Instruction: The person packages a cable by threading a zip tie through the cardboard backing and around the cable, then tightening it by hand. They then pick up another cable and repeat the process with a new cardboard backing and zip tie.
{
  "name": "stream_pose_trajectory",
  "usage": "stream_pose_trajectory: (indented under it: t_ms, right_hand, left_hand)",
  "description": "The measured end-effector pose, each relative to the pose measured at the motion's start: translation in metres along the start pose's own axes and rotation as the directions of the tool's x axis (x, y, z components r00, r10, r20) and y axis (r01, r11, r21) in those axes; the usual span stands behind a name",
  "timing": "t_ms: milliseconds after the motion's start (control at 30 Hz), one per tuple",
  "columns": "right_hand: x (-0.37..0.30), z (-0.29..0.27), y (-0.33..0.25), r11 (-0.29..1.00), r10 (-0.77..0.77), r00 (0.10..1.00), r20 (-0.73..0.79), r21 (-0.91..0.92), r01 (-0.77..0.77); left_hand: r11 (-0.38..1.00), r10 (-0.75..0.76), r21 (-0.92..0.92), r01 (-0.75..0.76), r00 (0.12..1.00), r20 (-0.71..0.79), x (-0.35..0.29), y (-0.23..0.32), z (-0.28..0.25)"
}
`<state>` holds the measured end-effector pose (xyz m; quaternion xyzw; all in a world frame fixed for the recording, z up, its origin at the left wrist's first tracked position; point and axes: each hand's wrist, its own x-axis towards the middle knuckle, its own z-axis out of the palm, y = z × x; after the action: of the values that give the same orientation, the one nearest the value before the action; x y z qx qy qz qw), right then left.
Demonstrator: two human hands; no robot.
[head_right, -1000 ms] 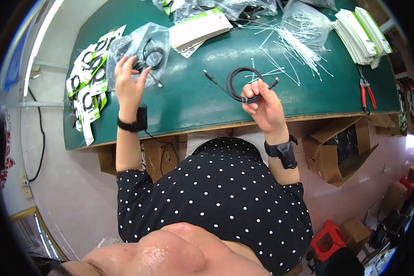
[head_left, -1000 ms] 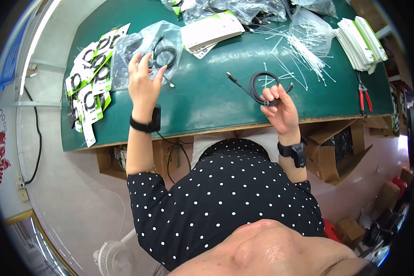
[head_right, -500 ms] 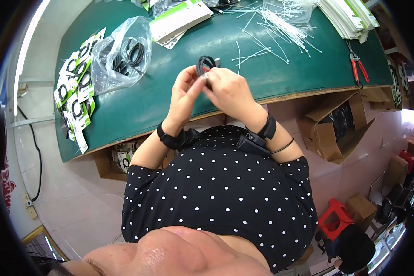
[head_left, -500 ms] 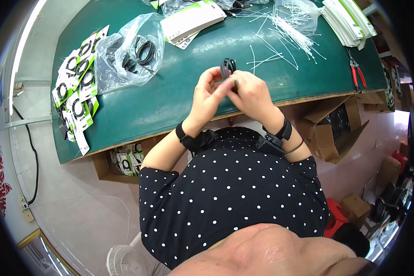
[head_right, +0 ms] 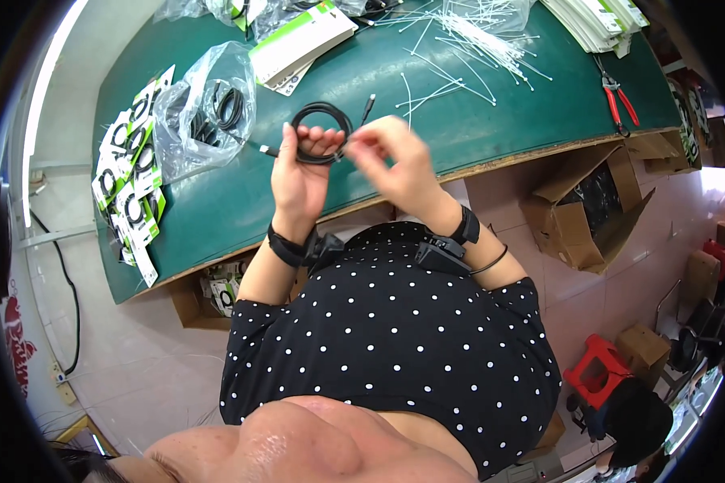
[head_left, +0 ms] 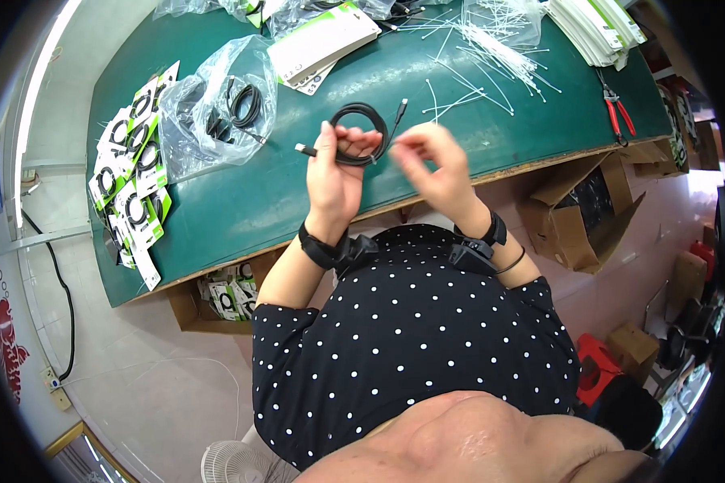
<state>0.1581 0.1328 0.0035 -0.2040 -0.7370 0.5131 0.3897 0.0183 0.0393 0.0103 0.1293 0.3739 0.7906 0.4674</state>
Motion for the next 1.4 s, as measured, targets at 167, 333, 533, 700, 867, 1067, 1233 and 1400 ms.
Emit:
stream_pose_trajectory:
  t_ms: [167, 333, 533, 700, 867, 1067, 1233, 1400]
  right_hand:
    - [0.002, -0.009, 0.012, 0.628, 0.526, 0.804, 0.276, 0.512, -0.587]
    - [-0.001, 0.005, 0.014, 0.662, 0.427, 0.893, 0.141, 0.625, -0.415]
    - [-0.003, 0.003, 0.011, 0.502, 0.447, 0.882, 0.150, 0.773, -0.386]
    - [0.005, -0.004, -0.001, 0.481, 0.444, 0.855, 0.268, 0.734, -0.480]
    - [0.009, -0.007, -0.009, 0.600, 0.421, 0.785, 0.454, 0.510, -0.617]
    - [0.008, -0.017, -0.001, 0.353, 0.430, 0.730, 0.532, 0.645, -0.678]
    - [0.008, -0.016, -0.013, 0.271, 0.445, 0.718, 0.535, 0.684, -0.677]
    - [0.011, -0.016, -0.009, 0.344, 0.415, 0.752, 0.511, 0.677, -0.650]
  left_hand:
    - [0.939, -0.114, -0.317, 0.135, 0.990, 0.083, -0.001, 0.003, 0.000]
    - [0.977, -0.206, -0.053, 0.209, 0.977, 0.059, -0.001, 0.004, 0.002]
    - [0.983, -0.178, 0.072, 0.171, 0.977, 0.120, -0.003, 0.008, -0.001]
    - [0.981, -0.190, 0.068, 0.183, 0.975, 0.112, -0.005, 0.012, 0.002]
    - [0.979, -0.180, 0.107, 0.173, 0.982, 0.057, -0.006, 0.010, 0.011]
    - [0.928, -0.312, -0.166, 0.334, 0.939, 0.145, -0.006, 0.014, 0.002]
    - [0.914, -0.285, -0.221, 0.340, 0.927, 0.245, -0.011, 0.014, 0.000]
    - [0.960, -0.274, -0.001, 0.281, 0.936, 0.223, -0.010, 0.016, 0.001]
